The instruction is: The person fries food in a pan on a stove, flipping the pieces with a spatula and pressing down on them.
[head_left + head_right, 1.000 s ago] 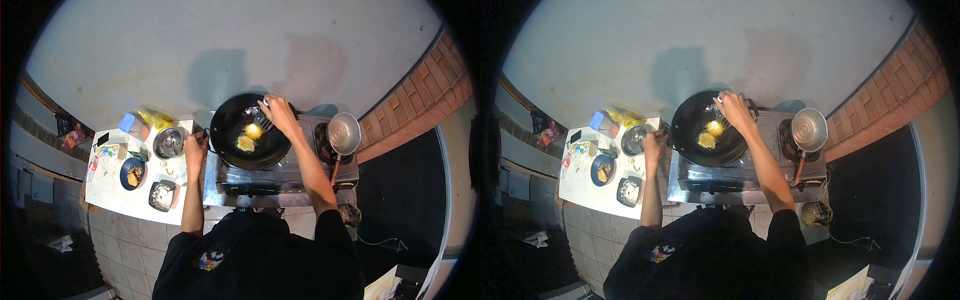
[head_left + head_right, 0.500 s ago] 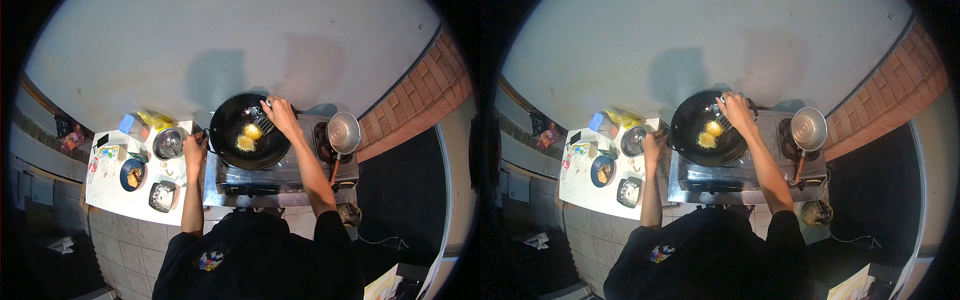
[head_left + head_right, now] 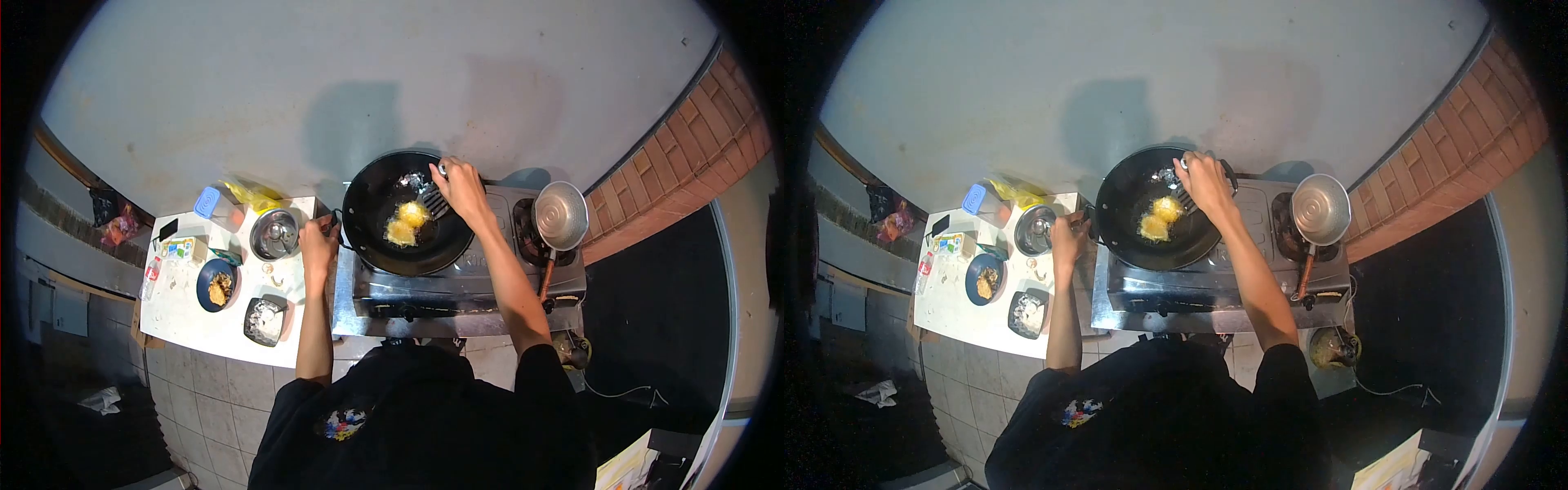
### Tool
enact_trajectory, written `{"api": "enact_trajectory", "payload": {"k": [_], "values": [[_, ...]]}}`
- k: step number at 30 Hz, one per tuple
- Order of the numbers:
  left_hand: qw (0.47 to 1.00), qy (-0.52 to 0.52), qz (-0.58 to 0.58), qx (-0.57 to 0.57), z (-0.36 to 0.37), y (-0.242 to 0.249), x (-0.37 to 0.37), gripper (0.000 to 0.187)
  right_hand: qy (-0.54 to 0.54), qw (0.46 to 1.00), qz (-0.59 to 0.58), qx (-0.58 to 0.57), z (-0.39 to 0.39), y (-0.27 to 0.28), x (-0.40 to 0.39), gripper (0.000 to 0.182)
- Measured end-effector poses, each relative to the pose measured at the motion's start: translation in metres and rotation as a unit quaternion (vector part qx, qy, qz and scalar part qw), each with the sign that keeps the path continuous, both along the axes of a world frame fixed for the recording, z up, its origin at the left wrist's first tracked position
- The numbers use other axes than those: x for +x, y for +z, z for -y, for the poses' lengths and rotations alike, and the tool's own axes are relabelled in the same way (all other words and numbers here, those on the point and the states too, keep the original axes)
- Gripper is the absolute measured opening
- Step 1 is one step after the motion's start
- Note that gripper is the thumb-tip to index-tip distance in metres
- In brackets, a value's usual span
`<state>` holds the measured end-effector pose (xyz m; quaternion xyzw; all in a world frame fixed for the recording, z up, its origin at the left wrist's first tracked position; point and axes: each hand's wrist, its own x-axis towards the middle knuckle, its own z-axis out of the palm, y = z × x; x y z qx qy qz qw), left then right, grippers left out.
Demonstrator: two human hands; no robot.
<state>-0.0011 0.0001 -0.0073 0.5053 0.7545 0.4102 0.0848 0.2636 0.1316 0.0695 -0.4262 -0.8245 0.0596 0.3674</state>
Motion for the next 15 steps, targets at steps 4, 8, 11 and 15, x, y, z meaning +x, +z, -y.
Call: {"api": "enact_trajectory", "payload": {"k": [4, 8, 11, 15], "values": [[1.000, 0.003, 0.009, 0.001, 0.0008, 0.0015, 0.0007, 0.027, -0.021, 1.000, -0.008, -0.016, 0.0014, 0.0012, 0.0009, 0.024], [1.000, 0.008, 0.019, 0.001, 0.0012, 0.0025, 0.0021, 0.027, -0.019, 0.999, -0.025, 0.004, 0.0022, 0.0002, 0.0063, 0.023], [1.000, 0.004, 0.020, 0.004, 0.0014, 0.0012, 0.0016, 0.027, -0.025, 1.000, -0.010, -0.003, 0.0029, -0.0037, 0.0082, 0.024], [0.999, 0.003, 0.032, -0.016, -0.0009, -0.0002, -0.0006, 0.028, -0.012, 1.000, -0.015, 0.000, 0.0083, -0.0015, 0.0091, 0.024]]}}
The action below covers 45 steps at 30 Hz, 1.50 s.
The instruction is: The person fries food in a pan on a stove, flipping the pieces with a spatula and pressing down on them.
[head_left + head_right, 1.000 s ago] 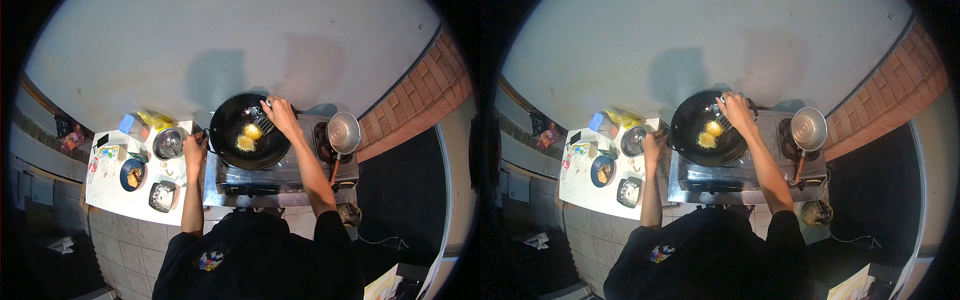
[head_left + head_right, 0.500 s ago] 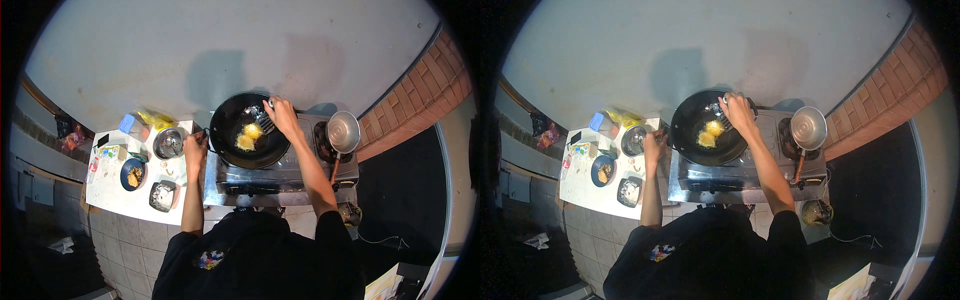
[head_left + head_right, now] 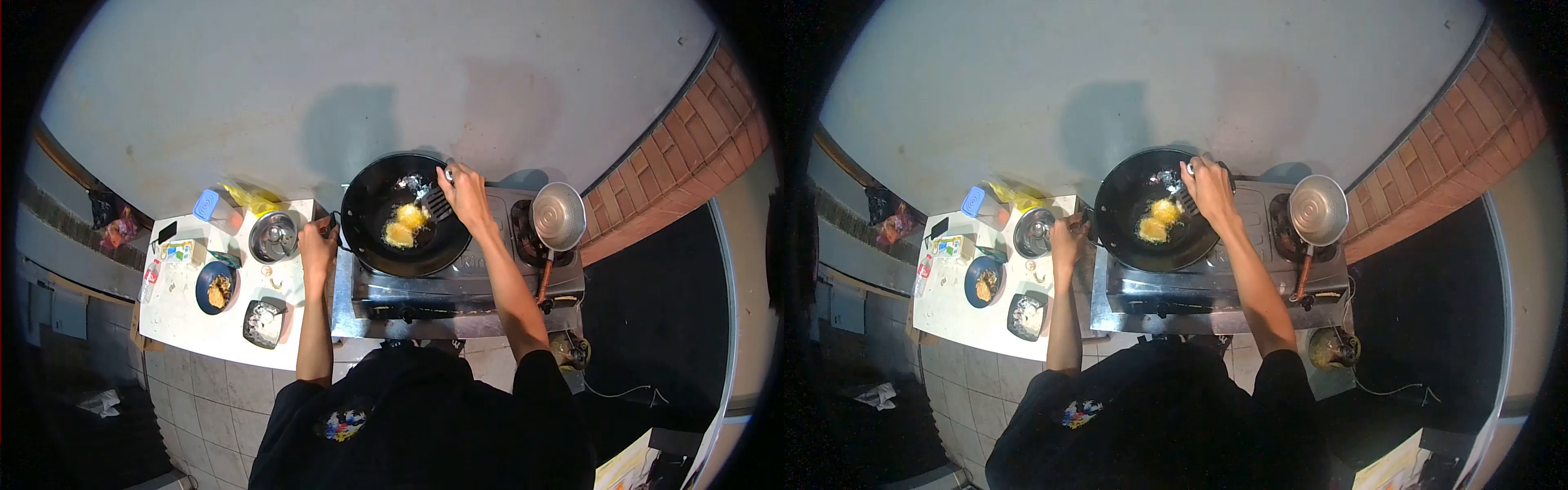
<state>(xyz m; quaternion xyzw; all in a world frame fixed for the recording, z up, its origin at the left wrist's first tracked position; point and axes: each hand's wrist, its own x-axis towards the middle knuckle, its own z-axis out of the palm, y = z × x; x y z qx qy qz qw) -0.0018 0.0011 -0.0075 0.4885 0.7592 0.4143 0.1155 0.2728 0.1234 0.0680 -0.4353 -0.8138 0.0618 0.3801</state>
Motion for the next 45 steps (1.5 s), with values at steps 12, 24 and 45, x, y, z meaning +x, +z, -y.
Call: {"api": "enact_trajectory", "payload": {"k": [12, 24, 45], "values": [[1.000, -0.011, -0.012, 0.009, 0.003, 0.002, 0.001, 0.029, -0.098, 0.992, -0.082, 0.024, 0.019, -0.011, 0.007, 0.024], [0.999, -0.002, -0.032, 0.005, 0.009, -0.001, 0.006, 0.034, -0.140, 0.985, -0.100, -0.030, 0.043, 0.000, 0.010, 0.023], [0.992, 0.060, 0.103, 0.046, 0.061, 0.024, 0.046, 0.033, -0.018, 0.951, -0.264, -0.160, 0.031, 0.013, 0.033, 0.017]]}}
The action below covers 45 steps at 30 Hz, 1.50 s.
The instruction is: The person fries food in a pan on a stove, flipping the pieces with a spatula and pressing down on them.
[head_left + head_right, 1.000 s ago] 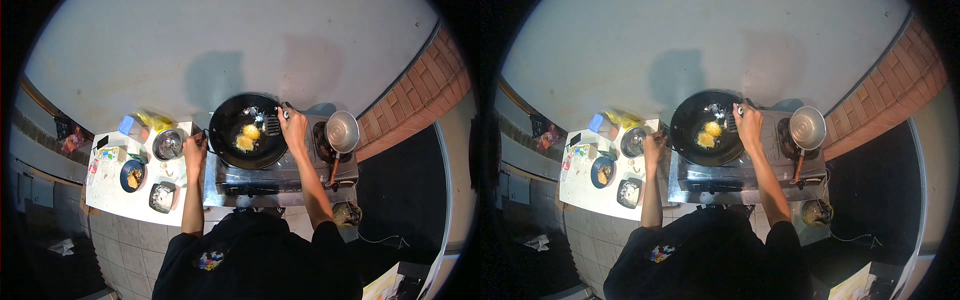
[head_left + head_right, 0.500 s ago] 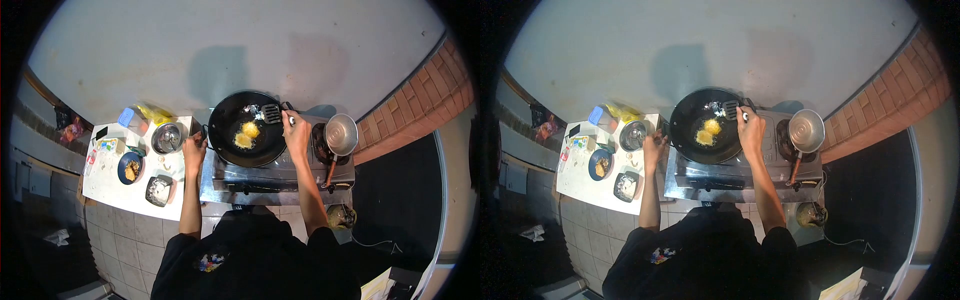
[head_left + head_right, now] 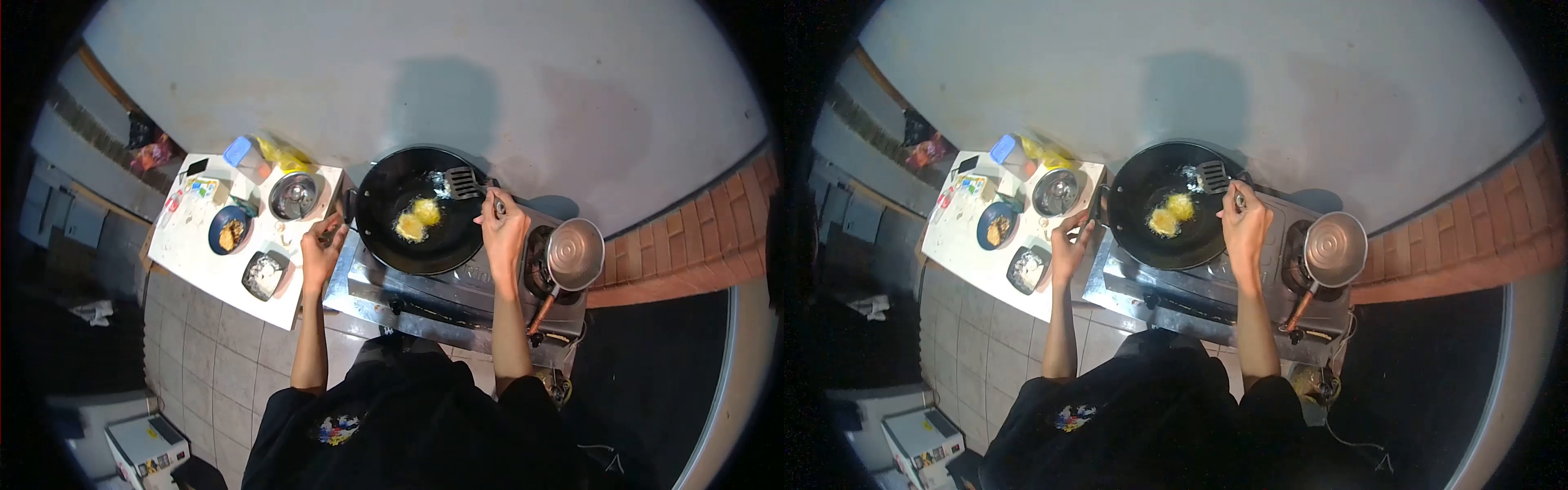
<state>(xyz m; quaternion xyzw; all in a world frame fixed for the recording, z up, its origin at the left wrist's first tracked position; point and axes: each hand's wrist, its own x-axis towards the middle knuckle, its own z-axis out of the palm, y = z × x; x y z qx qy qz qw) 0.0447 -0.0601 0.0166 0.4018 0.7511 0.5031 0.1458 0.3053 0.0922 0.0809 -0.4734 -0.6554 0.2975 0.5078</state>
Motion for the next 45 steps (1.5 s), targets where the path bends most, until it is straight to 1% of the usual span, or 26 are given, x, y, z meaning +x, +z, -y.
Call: {"api": "enact_trajectory", "payload": {"k": [1, 2, 3, 4, 6, 8, 10, 12, 14, 16, 18, 20, 21, 24, 26, 28, 30, 32, 34, 36, 38, 41, 44, 45], "values": [[1.000, -0.001, 0.022, -0.013, 0.008, 0.004, 0.003, 0.033, 0.009, 1.000, 0.004, 0.002, -0.005, -0.006, 0.001, 0.017], [1.000, 0.012, 0.017, -0.016, 0.014, 0.003, 0.003, 0.033, 0.019, 1.000, 0.008, 0.005, -0.011, -0.010, 0.002, 0.017], [0.999, 0.013, 0.034, -0.011, 0.022, 0.002, 0.005, 0.033, 0.028, 0.999, 0.033, 0.023, -0.015, -0.013, 0.004, 0.018], [0.999, 0.014, 0.051, -0.007, 0.029, 0.003, 0.006, 0.033, 0.039, 0.999, 0.030, 0.019, -0.018, -0.016, 0.005, 0.018], [0.998, 0.030, 0.047, -0.017, 0.041, 0.004, 0.009, 0.033, 0.058, 0.998, 0.026, 0.000, -0.022, -0.021, 0.007, 0.019], [0.996, 0.046, 0.076, -0.016, 0.048, 0.004, 0.011, 0.034, 0.057, 0.998, 0.025, -0.024, -0.020, -0.023, 0.010, 0.020], [0.996, 0.045, 0.077, -0.015, 0.050, 0.002, 0.014, 0.034, 0.064, 0.998, 0.023, -0.005, -0.020, -0.028, 0.014, 0.020], [0.994, 0.045, 0.096, 0.008, 0.051, 0.000, 0.018, 0.034, 0.070, 0.997, 0.033, -0.012, -0.017, -0.029, 0.016, 0.020], [0.994, 0.047, 0.102, 0.004, 0.047, -0.003, 0.020, 0.034, 0.072, 0.996, 0.045, -0.016, -0.015, -0.034, 0.017, 0.020], [0.993, 0.044, 0.108, 0.004, 0.039, -0.003, 0.022, 0.033, 0.093, 0.996, 0.010, -0.003, -0.012, -0.040, 0.015, 0.022], [0.996, 0.040, 0.080, -0.017, 0.032, -0.004, 0.025, 0.031, 0.090, 0.996, 0.026, -0.008, -0.007, -0.043, 0.015, 0.023], [0.996, 0.034, 0.079, -0.027, 0.026, -0.008, 0.023, 0.031, 0.104, 0.995, 0.006, -0.005, -0.001, -0.046, 0.013, 0.024], [0.996, 0.032, 0.075, -0.035, 0.022, -0.011, 0.021, 0.030, 0.099, 0.994, 0.031, -0.011, 0.002, -0.047, 0.013, 0.025], [0.998, 0.036, 0.045, -0.025, 0.012, -0.022, 0.012, 0.030, 0.100, 0.994, 0.049, -0.004, 0.013, -0.044, 0.009, 0.025], [0.997, 0.042, 0.065, -0.011, 0.008, -0.021, 0.010, 0.031, 0.104, 0.994, 0.041, -0.012, 0.016, -0.044, 0.005, 0.024], [0.997, 0.056, 0.041, -0.021, 0.002, -0.015, 0.009, 0.031, 0.091, 0.992, 0.088, 0.018, 0.014, -0.049, 0.002, 0.021], [0.996, 0.066, 0.048, -0.038, -0.005, -0.013, 0.006, 0.034, 0.089, 0.990, 0.101, 0.040, 0.011, -0.050, -0.001, 0.019], [0.998, 0.061, -0.030, -0.004, -0.012, -0.020, -0.001, 0.036, 0.087, 0.988, 0.111, 0.056, 0.013, -0.049, -0.004, 0.018], [0.997, 0.065, -0.039, 0.016, -0.020, -0.023, -0.007, 0.035, 0.066, 0.982, 0.139, 0.111, 0.015, -0.040, -0.008, 0.017], [0.998, 0.061, -0.034, -0.004, -0.025, -0.024, -0.008, 0.033, 0.068, 0.981, 0.140, 0.112, 0.013, -0.038, -0.008, 0.017], [0.998, 0.058, -0.038, 0.010, -0.031, -0.025, -0.010, 0.032, 0.067, 0.980, 0.127, 0.141, 0.008, -0.039, -0.009, 0.017], [0.996, 0.058, -0.067, 0.012, -0.037, -0.028, -0.015, 0.032, 0.056, 0.980, 0.115, 0.152, 0.003, -0.042, -0.011, 0.017], [0.995, 0.056, -0.082, 0.026, -0.042, -0.028, -0.019, 0.031, 0.055, 0.986, 0.102, 0.123, -0.001, -0.063, -0.010, 0.019], [0.996, 0.048, -0.079, -0.007, -0.042, -0.021, -0.019, 0.033, 0.055, 0.985, 0.102, 0.125, 0.000, -0.063, -0.010, 0.019]]}}
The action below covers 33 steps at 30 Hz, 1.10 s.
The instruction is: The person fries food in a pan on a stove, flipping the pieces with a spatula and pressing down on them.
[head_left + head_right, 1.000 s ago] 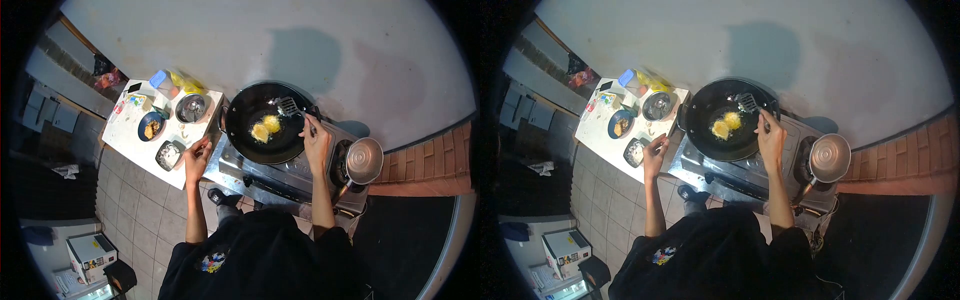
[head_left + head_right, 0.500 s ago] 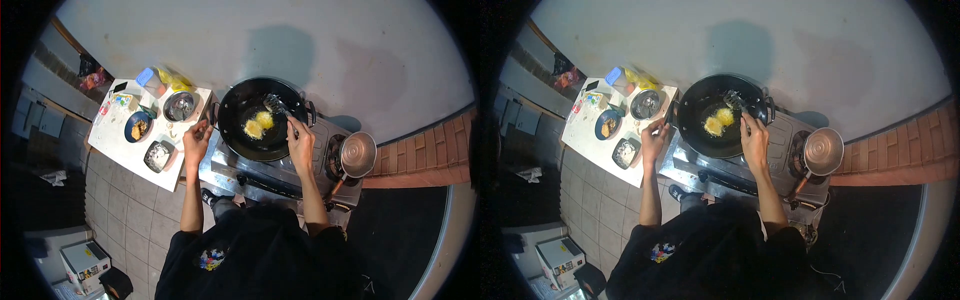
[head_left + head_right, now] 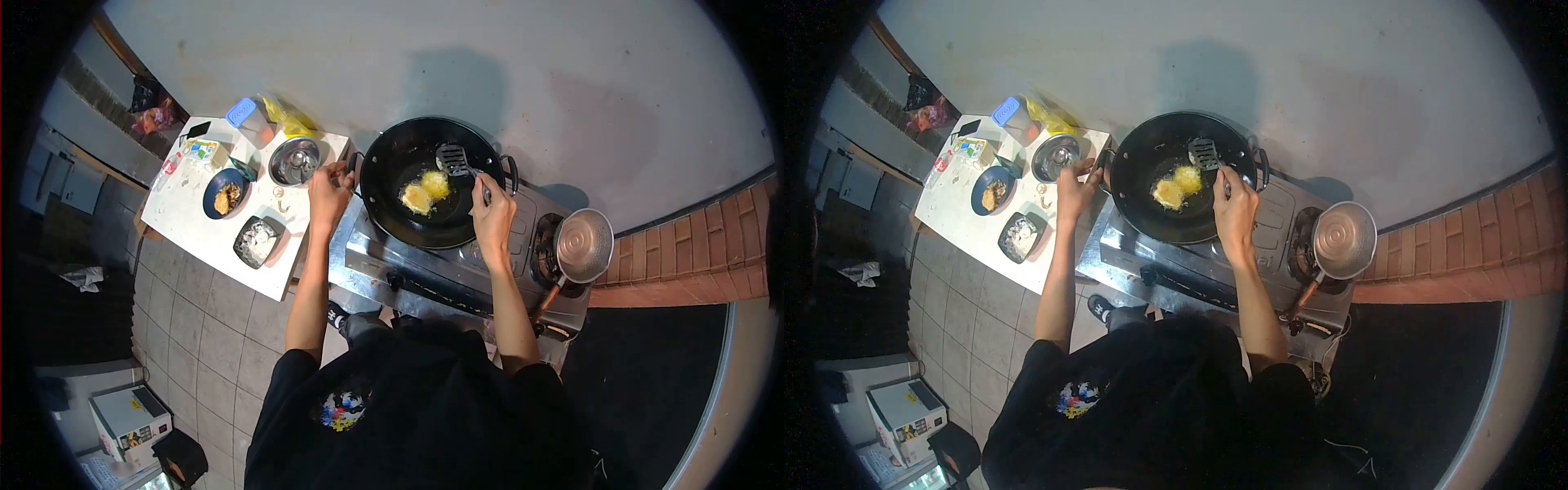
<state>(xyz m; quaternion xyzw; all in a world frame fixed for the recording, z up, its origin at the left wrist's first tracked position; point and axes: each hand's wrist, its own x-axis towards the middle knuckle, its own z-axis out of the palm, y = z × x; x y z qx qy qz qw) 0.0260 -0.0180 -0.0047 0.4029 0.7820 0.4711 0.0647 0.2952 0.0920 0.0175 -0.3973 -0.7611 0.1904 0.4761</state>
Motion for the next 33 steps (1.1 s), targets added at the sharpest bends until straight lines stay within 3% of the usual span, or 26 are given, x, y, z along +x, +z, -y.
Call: {"api": "enact_trajectory", "payload": {"k": [2, 6, 12, 15, 17, 33], "values": [[1.000, -0.003, 0.007, -0.031, -0.001, 0.003, 0.001, 0.035, -0.016, 0.998, -0.027, -0.059, 0.003, 0.001, 0.000, 0.017], [1.000, 0.007, -0.006, 0.008, -0.003, -0.011, -0.004, 0.029, -0.039, 0.999, -0.014, -0.019, -0.002, -0.009, 0.003, 0.017], [1.000, 0.002, -0.012, -0.007, -0.005, -0.017, -0.008, 0.027, -0.030, 0.997, -0.031, -0.057, 0.007, -0.003, 0.006, 0.018], [1.000, 0.000, -0.015, -0.015, -0.006, -0.017, -0.008, 0.026, -0.035, 0.999, -0.027, -0.003, 0.004, -0.009, 0.010, 0.019], [1.000, -0.003, -0.011, -0.013, -0.007, -0.015, -0.006, 0.025, -0.008, 0.997, -0.034, -0.073, 0.010, -0.005, 0.014, 0.020], [0.998, 0.005, -0.052, -0.040, -0.006, -0.010, -0.002, 0.023, 0.013, 0.997, -0.041, -0.060, 0.012, -0.005, 0.017, 0.021]]}}
